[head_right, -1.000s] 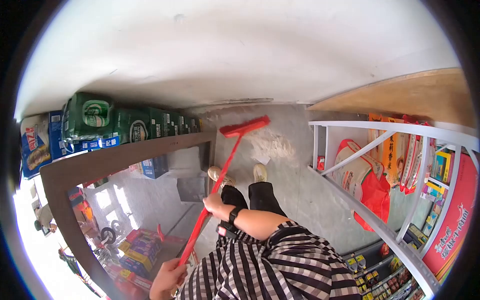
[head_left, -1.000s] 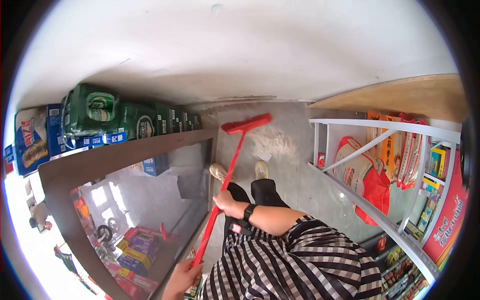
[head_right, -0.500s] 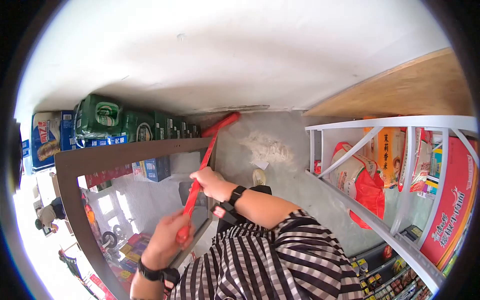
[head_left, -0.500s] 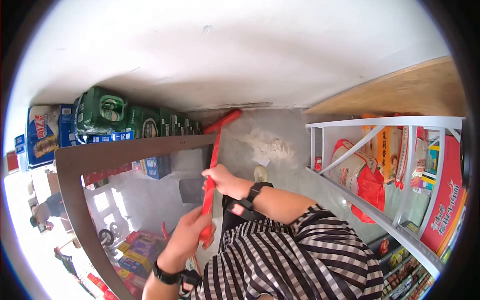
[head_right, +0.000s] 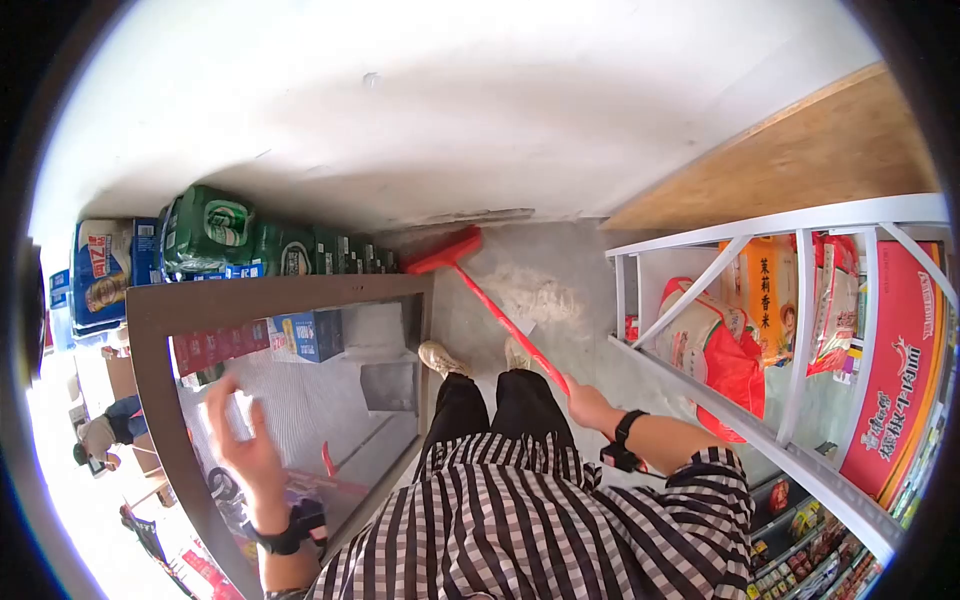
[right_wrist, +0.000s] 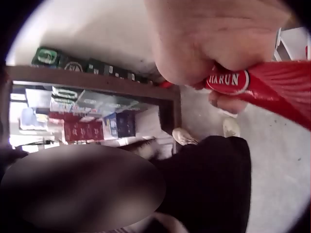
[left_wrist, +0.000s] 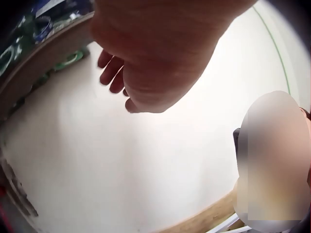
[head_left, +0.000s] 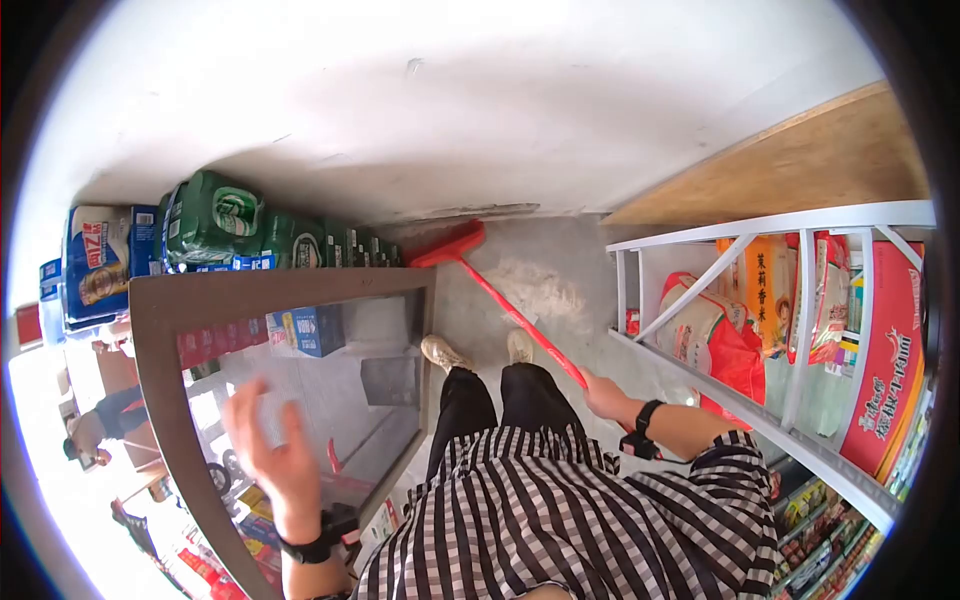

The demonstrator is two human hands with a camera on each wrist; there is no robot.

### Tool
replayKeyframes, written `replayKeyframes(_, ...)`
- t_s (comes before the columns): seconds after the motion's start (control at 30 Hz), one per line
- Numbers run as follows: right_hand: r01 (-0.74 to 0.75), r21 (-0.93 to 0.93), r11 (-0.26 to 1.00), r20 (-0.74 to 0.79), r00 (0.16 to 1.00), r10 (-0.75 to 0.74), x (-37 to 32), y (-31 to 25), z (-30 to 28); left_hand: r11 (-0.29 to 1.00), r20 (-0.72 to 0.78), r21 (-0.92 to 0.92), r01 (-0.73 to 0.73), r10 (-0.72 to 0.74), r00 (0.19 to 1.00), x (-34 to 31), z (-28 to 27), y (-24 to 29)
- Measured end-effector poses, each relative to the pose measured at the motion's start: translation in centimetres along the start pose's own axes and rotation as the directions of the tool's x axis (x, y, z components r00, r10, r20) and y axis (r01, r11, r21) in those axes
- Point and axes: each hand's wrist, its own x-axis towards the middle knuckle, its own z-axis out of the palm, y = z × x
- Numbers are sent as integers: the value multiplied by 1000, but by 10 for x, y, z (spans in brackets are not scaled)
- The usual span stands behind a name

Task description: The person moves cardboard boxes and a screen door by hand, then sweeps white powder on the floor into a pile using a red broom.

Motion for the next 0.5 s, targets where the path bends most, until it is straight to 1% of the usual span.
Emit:
replayKeyframes(0.03, 1, 8, 1000, 9, 1000, -2, -6, 0, 10, 976, -81, 214, -30, 49, 996, 4, -20, -6)
replayKeyframes(0.07, -30, -24, 999, -29, 999, 30, -12, 1, 19, 940, -189, 339, -21, 91, 978, 8, -36, -8)
replayKeyframes(0.1, -60, -61, 996, -74, 996, 56, -15, 1, 22, 889, -236, 457, 28, 90, 967, 8, -53, -15)
replayKeyframes(0.13, -87, -118, 989, -76, 994, 78, -12, 3, 26, 839, -248, 542, 43, 110, 963, 7, -70, -29)
replayKeyframes(0.17, -82, -118, 990, -77, 994, 74, -9, 7, 28, 837, -250, 545, 44, 112, 962, 6, -82, -39)
replayKeyframes(0.2, -144, -150, 978, -52, 989, 138, -7, 11, 27, 699, -285, 699, 151, 79, 955, 6, -91, -47)
replayKeyframes(0.23, -204, -183, 962, -30, 979, 202, -7, 15, 25, 524, -327, 814, 252, 53, 944, 5, -100, -52)
replayKeyframes(0.27, -201, -186, 962, -34, 980, 198, -10, 21, 21, 487, -299, 834, 260, 2, 954, 2, -106, -55)
replayKeyframes(0.3, -230, -228, 946, -27, 973, 230, -14, 27, 18, 487, -304, 832, 265, 1, 953, -2, -111, -60)
replayKeyframes(0.33, -259, -270, 928, -21, 965, 263, -20, 33, 16, 543, -278, 765, 346, -205, 938, -7, -114, -64)
replayKeyframes(0.37, -257, -272, 927, -23, 965, 261, -27, 38, 14, 575, -226, 692, 436, -401, 888, -11, -116, -68)
replayKeyframes(0.4, -271, -288, 918, -15, 960, 278, -37, 40, 10, 574, -228, 691, 440, -404, 886, -14, -117, -68)
replayKeyframes(0.47, -290, -303, 908, -3, 953, 304, -57, 55, 9, 585, -149, 605, 539, -582, 799, -18, -117, -67)
replayKeyframes(0.5, -310, -305, 901, 41, 940, 338, -70, 61, 6, 592, -147, 596, 542, -583, 799, -20, -116, -66)
